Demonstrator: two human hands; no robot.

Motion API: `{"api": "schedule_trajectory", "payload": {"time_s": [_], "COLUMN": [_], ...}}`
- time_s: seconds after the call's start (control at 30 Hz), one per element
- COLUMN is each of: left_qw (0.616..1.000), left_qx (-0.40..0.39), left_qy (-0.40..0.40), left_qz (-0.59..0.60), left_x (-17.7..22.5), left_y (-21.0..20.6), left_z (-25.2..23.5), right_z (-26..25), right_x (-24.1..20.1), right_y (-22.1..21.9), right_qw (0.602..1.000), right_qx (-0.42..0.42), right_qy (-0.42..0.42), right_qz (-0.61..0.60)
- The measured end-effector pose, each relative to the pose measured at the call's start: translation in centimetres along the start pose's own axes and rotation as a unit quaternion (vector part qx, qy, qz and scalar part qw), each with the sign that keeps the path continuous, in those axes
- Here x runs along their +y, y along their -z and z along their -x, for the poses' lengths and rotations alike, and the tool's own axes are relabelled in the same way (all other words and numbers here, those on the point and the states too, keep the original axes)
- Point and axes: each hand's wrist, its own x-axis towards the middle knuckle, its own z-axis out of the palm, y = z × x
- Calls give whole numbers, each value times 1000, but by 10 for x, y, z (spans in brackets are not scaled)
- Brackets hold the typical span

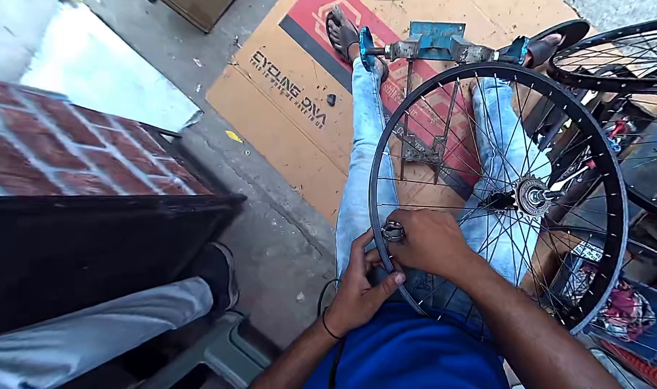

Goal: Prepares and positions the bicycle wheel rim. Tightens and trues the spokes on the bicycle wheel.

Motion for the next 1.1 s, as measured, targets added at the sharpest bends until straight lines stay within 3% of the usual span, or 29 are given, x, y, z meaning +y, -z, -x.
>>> {"api": "schedule_trajectory", "payload": {"time_s": [0.23,0.6,0.8,0.9,1.03,1.1], "left_qw": [1000,1000,999,999,999,999], "left_qx": [5,7,15,14,12,12], "left_qy": [3,18,17,13,13,19], "left_qz": [0,-10,-26,-32,-30,-23], "left_x": [1,2,-1,-1,-3,-4], "left_y": [-2,-1,0,0,1,1], "left_z": [-1,-2,0,0,0,-1], "right_z": [-1,0,-7,-13,-7,-7], "right_x": [10,30,25,15,-4,-10], "right_y": [13,14,7,9,-12,-9], "right_qw": [995,975,967,976,996,996], "right_qx": [-54,-15,-2,2,84,44], "right_qy": [12,74,-2,-61,-39,-45], "right_qz": [-88,-210,-254,-209,11,63]}}
